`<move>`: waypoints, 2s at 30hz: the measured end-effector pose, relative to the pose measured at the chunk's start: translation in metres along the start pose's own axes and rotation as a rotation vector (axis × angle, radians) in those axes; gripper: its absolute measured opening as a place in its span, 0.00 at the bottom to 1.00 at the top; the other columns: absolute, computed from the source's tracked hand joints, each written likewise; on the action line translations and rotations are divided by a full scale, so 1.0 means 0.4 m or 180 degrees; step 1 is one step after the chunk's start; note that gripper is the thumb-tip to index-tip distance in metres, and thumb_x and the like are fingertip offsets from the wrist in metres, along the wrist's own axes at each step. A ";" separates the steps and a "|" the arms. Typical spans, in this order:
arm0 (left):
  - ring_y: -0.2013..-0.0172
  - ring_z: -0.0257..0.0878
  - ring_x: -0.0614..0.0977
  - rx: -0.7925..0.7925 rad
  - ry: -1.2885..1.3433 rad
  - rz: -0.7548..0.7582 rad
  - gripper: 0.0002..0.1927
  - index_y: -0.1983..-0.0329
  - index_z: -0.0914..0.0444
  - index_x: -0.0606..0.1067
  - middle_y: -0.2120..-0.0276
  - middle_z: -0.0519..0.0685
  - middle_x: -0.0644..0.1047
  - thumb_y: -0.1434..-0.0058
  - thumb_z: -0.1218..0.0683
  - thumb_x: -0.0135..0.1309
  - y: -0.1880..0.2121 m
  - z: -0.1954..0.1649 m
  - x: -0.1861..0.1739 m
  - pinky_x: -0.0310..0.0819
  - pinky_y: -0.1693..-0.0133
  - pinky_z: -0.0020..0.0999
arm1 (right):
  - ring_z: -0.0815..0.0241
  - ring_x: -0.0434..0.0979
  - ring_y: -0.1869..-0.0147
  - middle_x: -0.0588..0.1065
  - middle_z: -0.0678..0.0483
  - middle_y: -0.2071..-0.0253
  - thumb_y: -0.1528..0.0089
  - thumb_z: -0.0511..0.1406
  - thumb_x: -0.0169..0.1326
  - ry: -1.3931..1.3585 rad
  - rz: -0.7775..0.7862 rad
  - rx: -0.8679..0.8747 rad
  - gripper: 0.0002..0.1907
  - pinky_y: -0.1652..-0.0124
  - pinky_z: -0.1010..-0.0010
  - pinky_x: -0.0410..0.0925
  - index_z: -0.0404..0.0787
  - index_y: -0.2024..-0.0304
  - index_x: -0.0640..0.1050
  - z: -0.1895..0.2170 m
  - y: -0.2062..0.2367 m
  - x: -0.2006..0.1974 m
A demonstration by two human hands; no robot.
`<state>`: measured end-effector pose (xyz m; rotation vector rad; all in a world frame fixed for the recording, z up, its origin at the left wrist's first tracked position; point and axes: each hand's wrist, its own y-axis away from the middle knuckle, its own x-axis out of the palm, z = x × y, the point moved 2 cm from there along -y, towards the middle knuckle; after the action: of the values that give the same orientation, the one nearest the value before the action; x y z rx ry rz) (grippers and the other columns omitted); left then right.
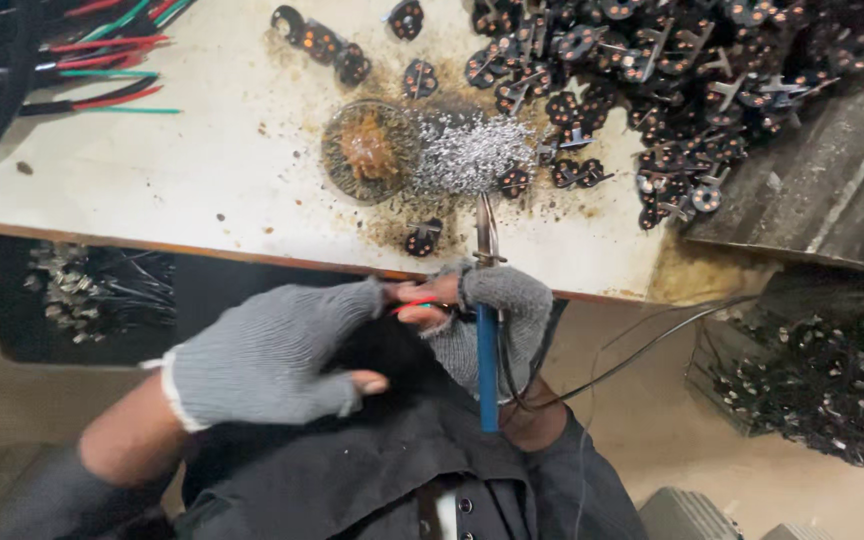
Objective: The person solders colored wires onto the terminals of black plug connectors at a workbench. They dip wire ends into flux, apply the soldering iron with solder to attach each wire, and set finished connectors aside while drawing new wires and connector bodies from piles on the bench.
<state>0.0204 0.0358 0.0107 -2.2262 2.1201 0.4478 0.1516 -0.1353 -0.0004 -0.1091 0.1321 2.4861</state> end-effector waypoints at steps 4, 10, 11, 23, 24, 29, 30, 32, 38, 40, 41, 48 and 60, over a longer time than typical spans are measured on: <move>0.61 0.59 0.82 -0.0186 0.0006 -0.0864 0.16 0.53 0.64 0.74 0.64 0.58 0.79 0.40 0.52 0.57 -0.008 0.017 0.071 0.75 0.64 0.47 | 0.59 0.83 0.62 0.83 0.49 0.63 0.38 0.31 0.65 0.0076 -0.0061 0.0030 0.13 0.60 0.71 0.75 0.38 0.59 0.72 -0.025 0.002 -0.006; 0.75 0.51 0.81 -0.0410 0.0097 -0.0861 0.05 0.65 0.61 0.75 0.78 0.52 0.75 0.36 0.55 0.56 0.009 0.064 0.088 0.72 0.71 0.41 | 0.60 0.82 0.62 0.83 0.51 0.64 0.37 0.33 0.65 0.0329 -0.0063 0.0042 0.08 0.59 0.71 0.73 0.37 0.63 0.77 -0.048 -0.001 -0.021; 0.76 0.50 0.81 -0.0386 0.0179 -0.0910 0.06 0.66 0.61 0.74 0.79 0.51 0.75 0.35 0.55 0.56 0.008 0.064 0.085 0.72 0.72 0.39 | 0.60 0.82 0.63 0.83 0.51 0.64 0.37 0.33 0.65 0.0383 -0.0074 -0.0046 0.08 0.59 0.71 0.73 0.37 0.63 0.78 -0.045 -0.001 -0.019; 0.80 0.43 0.78 -0.0462 0.0853 -0.0780 0.07 0.69 0.61 0.74 0.81 0.47 0.73 0.38 0.55 0.49 -0.006 0.053 0.067 0.73 0.72 0.35 | 0.60 0.81 0.64 0.79 0.53 0.66 0.40 0.35 0.68 -0.0347 -0.0147 -0.0392 0.26 0.61 0.71 0.75 0.36 0.57 0.61 -0.009 -0.035 -0.005; 0.79 0.43 0.78 -0.0350 0.0803 -0.0817 0.07 0.69 0.61 0.73 0.80 0.47 0.73 0.37 0.55 0.49 -0.006 0.049 0.064 0.72 0.71 0.35 | 0.60 0.81 0.65 0.79 0.53 0.67 0.41 0.35 0.68 -0.0428 -0.0139 -0.0349 0.26 0.61 0.72 0.75 0.34 0.56 0.63 -0.008 -0.033 -0.010; 0.77 0.43 0.78 -0.0023 0.0962 -0.0526 0.08 0.70 0.60 0.73 0.77 0.47 0.74 0.36 0.54 0.51 -0.010 0.039 0.057 0.73 0.70 0.36 | 0.54 0.80 0.65 0.80 0.49 0.67 0.40 0.33 0.63 -0.0495 0.0160 0.0153 0.09 0.62 0.69 0.73 0.35 0.60 0.80 -0.016 -0.004 -0.031; 0.77 0.44 0.79 -0.0075 0.0892 -0.0533 0.08 0.71 0.60 0.73 0.78 0.47 0.74 0.36 0.54 0.52 -0.012 0.040 0.060 0.73 0.70 0.36 | 0.54 0.80 0.66 0.79 0.48 0.68 0.40 0.31 0.63 -0.0409 0.0130 0.0388 0.07 0.63 0.69 0.73 0.34 0.62 0.82 -0.024 0.000 -0.032; 0.76 0.45 0.80 -0.0180 0.0759 -0.0520 0.10 0.72 0.60 0.73 0.79 0.47 0.75 0.37 0.52 0.55 -0.017 0.044 0.065 0.73 0.71 0.37 | 0.55 0.83 0.63 0.80 0.50 0.66 0.44 0.33 0.69 -0.0379 0.0004 0.0099 0.15 0.62 0.69 0.76 0.34 0.63 0.76 -0.029 0.002 -0.033; 0.72 0.54 0.79 0.0195 0.0065 -0.0719 0.09 0.68 0.61 0.75 0.75 0.52 0.75 0.42 0.52 0.61 -0.027 0.041 0.074 0.72 0.70 0.40 | 0.54 0.83 0.64 0.81 0.47 0.68 0.44 0.28 0.70 -0.0101 0.0113 -0.0202 0.09 0.63 0.68 0.76 0.35 0.70 0.79 -0.037 -0.022 -0.023; 0.72 0.51 0.80 0.0243 0.0189 -0.0952 0.08 0.66 0.61 0.75 0.73 0.52 0.75 0.41 0.53 0.60 -0.023 0.036 0.070 0.73 0.69 0.39 | 0.55 0.84 0.63 0.81 0.48 0.67 0.43 0.28 0.69 -0.0240 0.0034 -0.0256 0.10 0.62 0.69 0.77 0.35 0.69 0.77 -0.033 -0.027 -0.021; 0.73 0.50 0.80 0.0269 0.0255 -0.1067 0.08 0.65 0.61 0.75 0.73 0.52 0.75 0.41 0.54 0.60 -0.020 0.033 0.069 0.73 0.69 0.38 | 0.55 0.84 0.63 0.82 0.48 0.66 0.43 0.29 0.69 -0.0277 -0.0008 -0.0244 0.11 0.61 0.69 0.77 0.35 0.68 0.76 -0.031 -0.027 -0.020; 0.72 0.47 0.81 0.0190 0.0210 -0.1123 0.08 0.65 0.61 0.74 0.74 0.50 0.76 0.39 0.54 0.61 -0.014 0.033 0.078 0.73 0.69 0.38 | 0.56 0.83 0.65 0.81 0.47 0.67 0.44 0.29 0.69 0.0311 0.0024 -0.0199 0.12 0.64 0.70 0.75 0.35 0.67 0.75 -0.025 -0.022 -0.015; 0.72 0.47 0.82 0.0030 0.0197 -0.1149 0.08 0.64 0.59 0.74 0.72 0.49 0.77 0.40 0.53 0.60 -0.011 0.044 0.079 0.75 0.67 0.37 | 0.54 0.85 0.61 0.80 0.50 0.67 0.42 0.28 0.71 -0.0041 -0.0421 -0.0134 0.13 0.60 0.67 0.77 0.38 0.63 0.77 -0.046 0.010 -0.011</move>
<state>0.0225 0.0092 -0.0140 -2.5703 1.6804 0.3507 0.1534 -0.1435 -0.0180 -0.1157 0.0648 2.3577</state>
